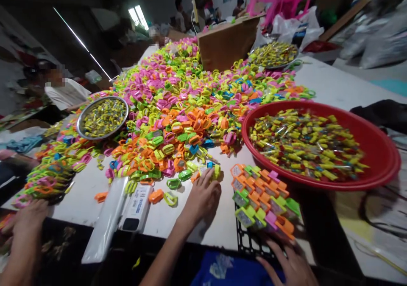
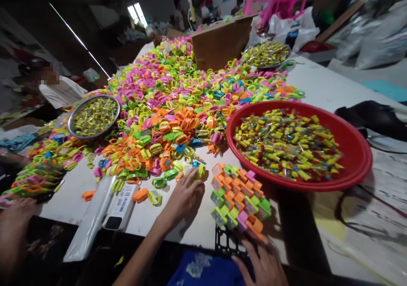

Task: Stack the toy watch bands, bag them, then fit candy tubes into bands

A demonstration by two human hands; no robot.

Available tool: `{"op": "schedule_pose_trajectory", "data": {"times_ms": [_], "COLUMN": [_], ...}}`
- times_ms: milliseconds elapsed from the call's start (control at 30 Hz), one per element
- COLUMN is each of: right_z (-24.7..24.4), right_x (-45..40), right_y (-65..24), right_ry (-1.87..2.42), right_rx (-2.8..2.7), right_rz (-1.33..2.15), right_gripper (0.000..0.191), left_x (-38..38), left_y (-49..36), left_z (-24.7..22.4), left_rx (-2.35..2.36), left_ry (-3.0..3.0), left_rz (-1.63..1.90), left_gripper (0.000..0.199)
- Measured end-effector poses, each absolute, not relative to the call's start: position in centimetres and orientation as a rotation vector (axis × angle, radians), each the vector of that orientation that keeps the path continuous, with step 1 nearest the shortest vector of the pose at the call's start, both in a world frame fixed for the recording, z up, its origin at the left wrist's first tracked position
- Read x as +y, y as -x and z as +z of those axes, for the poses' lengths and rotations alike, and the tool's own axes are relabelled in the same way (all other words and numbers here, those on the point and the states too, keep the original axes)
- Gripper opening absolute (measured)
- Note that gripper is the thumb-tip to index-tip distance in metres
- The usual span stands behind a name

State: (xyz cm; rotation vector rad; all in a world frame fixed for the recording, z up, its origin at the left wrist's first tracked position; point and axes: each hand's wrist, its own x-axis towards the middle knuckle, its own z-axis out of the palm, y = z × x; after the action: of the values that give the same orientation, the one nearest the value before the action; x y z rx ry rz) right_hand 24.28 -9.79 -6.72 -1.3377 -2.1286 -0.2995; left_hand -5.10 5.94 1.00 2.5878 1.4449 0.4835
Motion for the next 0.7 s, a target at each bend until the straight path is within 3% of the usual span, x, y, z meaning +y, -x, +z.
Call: {"op": "schedule_pose_trajectory", "data": {"times_ms": [100, 200, 433, 600, 700], "right_z": [-5.5, -4.6, -2.7, 0.3, 1.7], "right_x": [-8.5, -6.6, -3.5, -3.5, -3.8], "right_y": [-23.3, -22.6, -21.0, -18.8, -17.9], "right_ry": [1.369, 1.296, 1.32, 1.24, 1.161], "right_rx": [-2.127, -2.151, -2.143, -2.037, -1.964], "right_rz": [-0.294, -0.175, 0.011, 0.35, 0.564], "right_gripper": [0.044, 0.042, 0.039, 0.027, 0.026], "left_x": [3.9, 2.2, -0.2, 1.4, 3.1], "left_y": [6.3, 6.8, 6.9, 5.3, 4.4], "left_z": [0.6, 0.4, 0.7, 0.9, 1.0], "left_rx": [1.445, 1.57, 1.986, 2.132, 2.14], "left_ry": [-2.598, -2.548, -2.39, -2.315, -2.242], "left_rz": [0.552, 0.686, 0.843, 0.761, 0.774], "left_gripper": [0.058, 0.066, 0.043, 0.044, 0.035]}}
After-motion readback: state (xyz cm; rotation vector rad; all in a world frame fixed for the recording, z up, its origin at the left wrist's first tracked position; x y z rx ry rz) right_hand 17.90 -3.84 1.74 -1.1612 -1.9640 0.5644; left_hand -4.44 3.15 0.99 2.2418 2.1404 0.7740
